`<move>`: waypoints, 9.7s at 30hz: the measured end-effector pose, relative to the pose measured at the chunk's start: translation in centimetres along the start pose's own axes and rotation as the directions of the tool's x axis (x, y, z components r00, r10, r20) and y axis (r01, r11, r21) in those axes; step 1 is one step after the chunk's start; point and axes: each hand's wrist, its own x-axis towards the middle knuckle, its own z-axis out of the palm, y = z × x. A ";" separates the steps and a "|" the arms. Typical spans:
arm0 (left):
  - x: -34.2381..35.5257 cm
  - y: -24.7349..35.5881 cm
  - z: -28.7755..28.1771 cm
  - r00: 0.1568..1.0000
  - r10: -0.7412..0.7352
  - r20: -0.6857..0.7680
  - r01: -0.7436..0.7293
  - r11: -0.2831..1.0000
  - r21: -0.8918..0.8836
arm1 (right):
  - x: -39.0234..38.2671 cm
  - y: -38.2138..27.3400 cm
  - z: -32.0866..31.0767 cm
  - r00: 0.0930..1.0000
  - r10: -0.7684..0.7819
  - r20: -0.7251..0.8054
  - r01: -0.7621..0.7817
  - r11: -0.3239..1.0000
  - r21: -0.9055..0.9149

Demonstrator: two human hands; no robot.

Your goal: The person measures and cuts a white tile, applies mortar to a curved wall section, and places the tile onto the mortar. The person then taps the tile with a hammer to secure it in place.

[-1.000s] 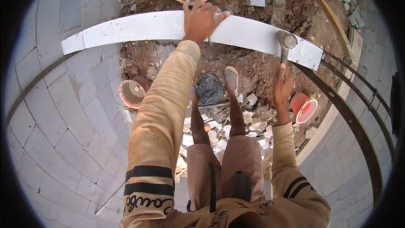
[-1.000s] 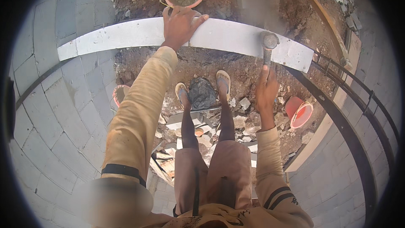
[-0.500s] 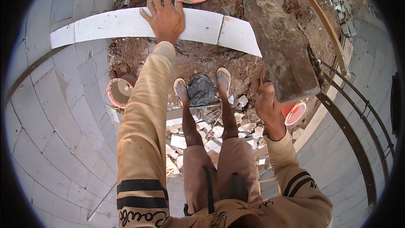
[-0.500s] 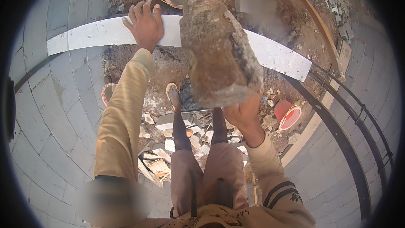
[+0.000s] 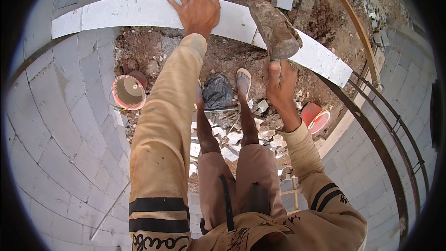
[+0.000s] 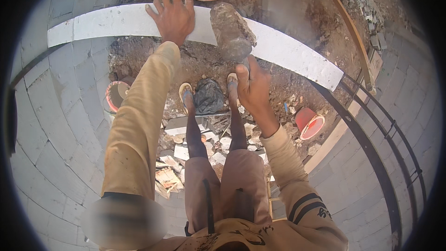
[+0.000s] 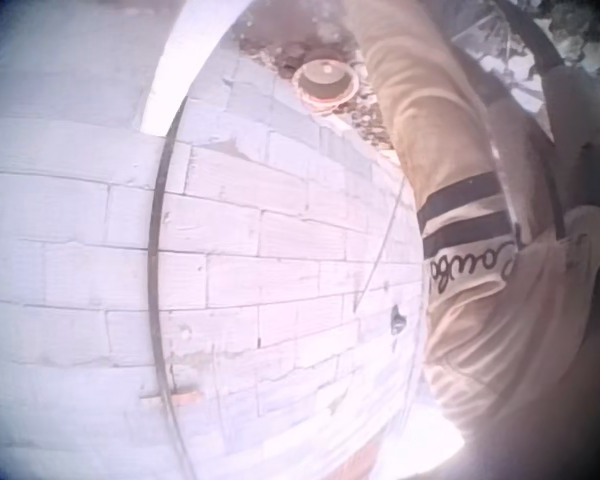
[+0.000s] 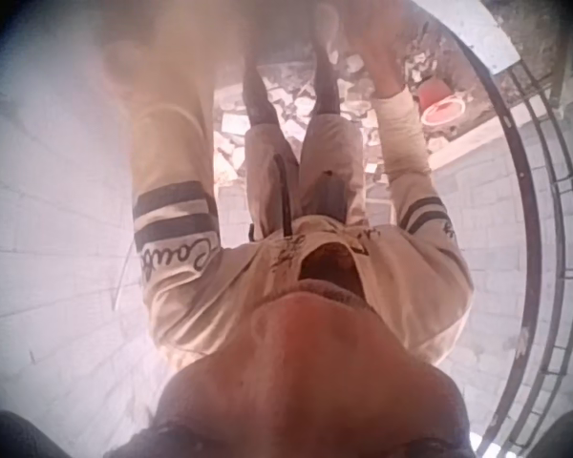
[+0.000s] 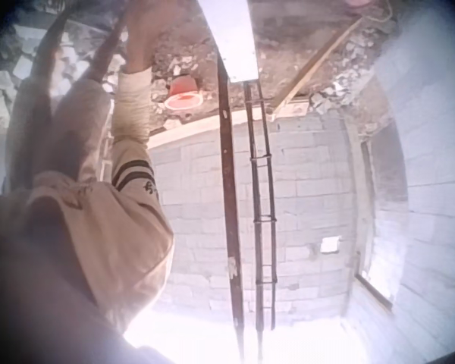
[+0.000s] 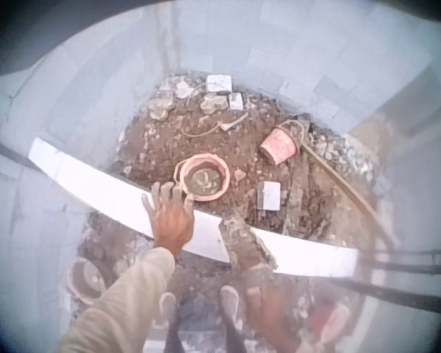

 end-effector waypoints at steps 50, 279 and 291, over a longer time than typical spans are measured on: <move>0.0 -0.5 -1.6 0.986 -0.072 -0.150 0.034 0.969 -0.246 | -1.1 0.0 -0.3 0.968 0.230 0.102 -0.230 0.973 -0.009; -11.6 -48.9 -19.4 0.839 -0.220 0.498 0.508 0.644 -0.571 | 4.0 -26.3 43.7 0.648 -0.160 0.745 0.093 0.987 0.131; 6.2 -57.4 -7.5 0.238 -0.665 0.708 0.116 -0.705 -0.700 | 6.6 -23.7 43.3 0.793 0.001 0.609 0.029 0.999 -0.039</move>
